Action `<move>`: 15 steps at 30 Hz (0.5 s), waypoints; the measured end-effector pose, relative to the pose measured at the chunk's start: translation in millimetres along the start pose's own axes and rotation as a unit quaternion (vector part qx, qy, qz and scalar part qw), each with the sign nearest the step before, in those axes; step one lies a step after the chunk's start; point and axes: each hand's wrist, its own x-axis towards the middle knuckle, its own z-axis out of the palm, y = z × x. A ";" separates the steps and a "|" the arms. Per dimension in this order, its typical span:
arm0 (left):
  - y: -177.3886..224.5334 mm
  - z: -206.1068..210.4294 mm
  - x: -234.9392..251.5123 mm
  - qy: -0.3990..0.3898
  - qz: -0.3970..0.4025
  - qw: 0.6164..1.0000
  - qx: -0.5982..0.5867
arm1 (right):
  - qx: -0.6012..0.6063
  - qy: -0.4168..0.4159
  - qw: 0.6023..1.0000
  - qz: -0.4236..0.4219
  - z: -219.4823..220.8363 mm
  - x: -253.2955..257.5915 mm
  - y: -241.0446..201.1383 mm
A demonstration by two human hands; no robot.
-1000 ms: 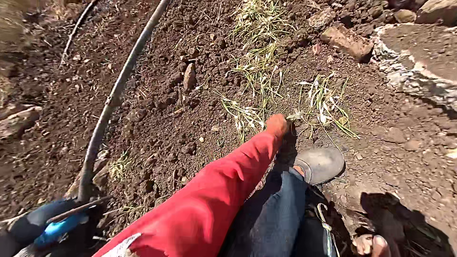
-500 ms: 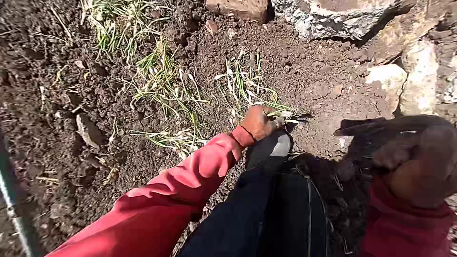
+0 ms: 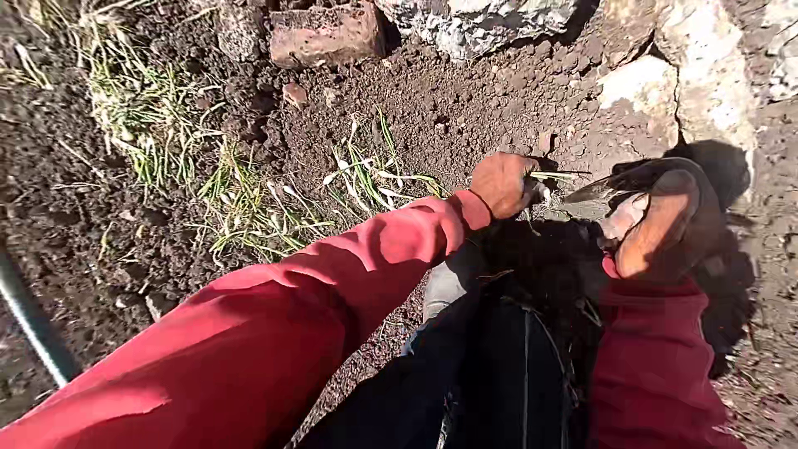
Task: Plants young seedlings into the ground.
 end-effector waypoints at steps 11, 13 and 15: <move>18.8 24.5 43.3 -0.010 0.071 0.997 -0.008 | 0.089 0.010 0.994 -0.064 -43.0 7.4 -29.9; 14.6 -5.0 57.8 0.008 0.064 0.995 -0.081 | 0.026 0.000 0.997 -0.074 -26.7 60.3 -21.0; 16.6 -24.9 74.6 -0.012 0.034 0.997 -0.070 | -0.074 0.022 0.997 -0.006 3.9 86.6 19.7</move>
